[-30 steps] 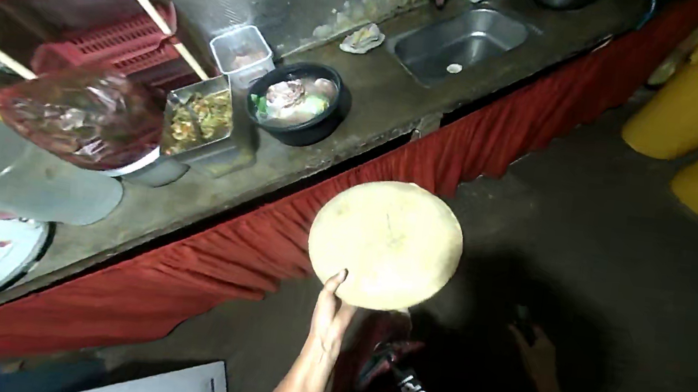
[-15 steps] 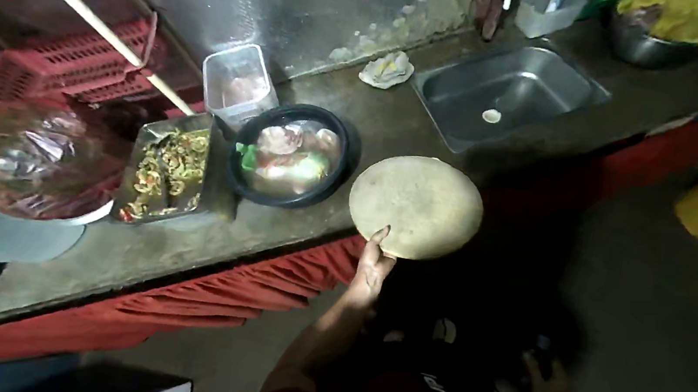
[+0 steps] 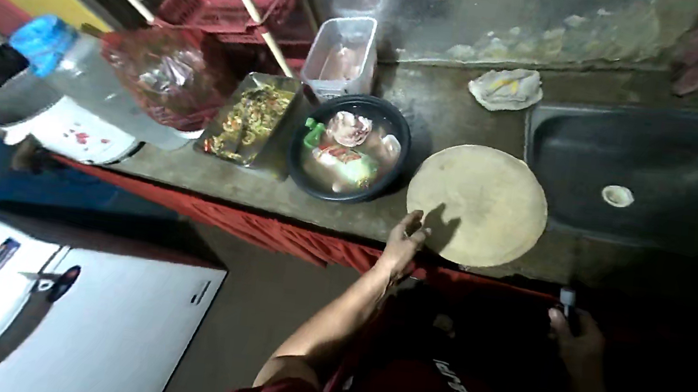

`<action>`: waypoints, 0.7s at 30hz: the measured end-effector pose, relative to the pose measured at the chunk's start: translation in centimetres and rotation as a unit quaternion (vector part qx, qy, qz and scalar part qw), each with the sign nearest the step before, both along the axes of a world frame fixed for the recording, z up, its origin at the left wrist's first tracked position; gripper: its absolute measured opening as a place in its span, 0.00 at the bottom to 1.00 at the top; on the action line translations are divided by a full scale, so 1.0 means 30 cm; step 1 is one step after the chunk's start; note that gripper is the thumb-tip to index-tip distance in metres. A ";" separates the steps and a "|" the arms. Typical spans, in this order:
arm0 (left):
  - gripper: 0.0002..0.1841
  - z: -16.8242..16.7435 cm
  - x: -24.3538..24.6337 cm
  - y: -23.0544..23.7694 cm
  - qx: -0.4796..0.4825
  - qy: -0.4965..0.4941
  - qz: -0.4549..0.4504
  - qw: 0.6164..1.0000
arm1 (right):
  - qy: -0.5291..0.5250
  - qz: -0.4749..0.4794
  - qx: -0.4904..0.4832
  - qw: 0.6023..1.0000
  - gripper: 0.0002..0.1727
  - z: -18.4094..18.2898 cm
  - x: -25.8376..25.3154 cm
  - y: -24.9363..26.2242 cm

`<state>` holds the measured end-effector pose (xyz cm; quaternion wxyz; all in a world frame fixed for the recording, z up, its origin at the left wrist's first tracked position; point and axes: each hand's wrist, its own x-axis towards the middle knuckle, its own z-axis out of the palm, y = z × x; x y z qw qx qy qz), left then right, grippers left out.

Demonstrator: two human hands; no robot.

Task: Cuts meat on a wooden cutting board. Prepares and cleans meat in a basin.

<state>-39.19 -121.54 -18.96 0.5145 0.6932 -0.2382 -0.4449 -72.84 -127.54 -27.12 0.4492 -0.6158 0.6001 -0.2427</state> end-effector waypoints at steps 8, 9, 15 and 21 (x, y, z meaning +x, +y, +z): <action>0.18 0.054 0.505 -0.170 0.026 -0.436 -0.005 0.899 | -0.046 0.048 -0.009 0.998 0.21 -0.034 0.183 -0.138; 0.18 0.043 0.578 -0.208 0.057 -0.465 -0.003 0.884 | -0.041 0.052 0.007 0.998 0.21 -0.032 0.202 -0.124; 0.31 -0.036 0.853 -0.394 0.243 -0.489 -0.091 0.833 | -0.002 0.063 0.075 0.995 0.19 -0.021 0.243 -0.070; 0.33 -0.050 0.916 -0.466 0.350 -0.498 -0.156 0.778 | -0.002 0.020 0.062 0.998 0.20 -0.029 0.255 -0.093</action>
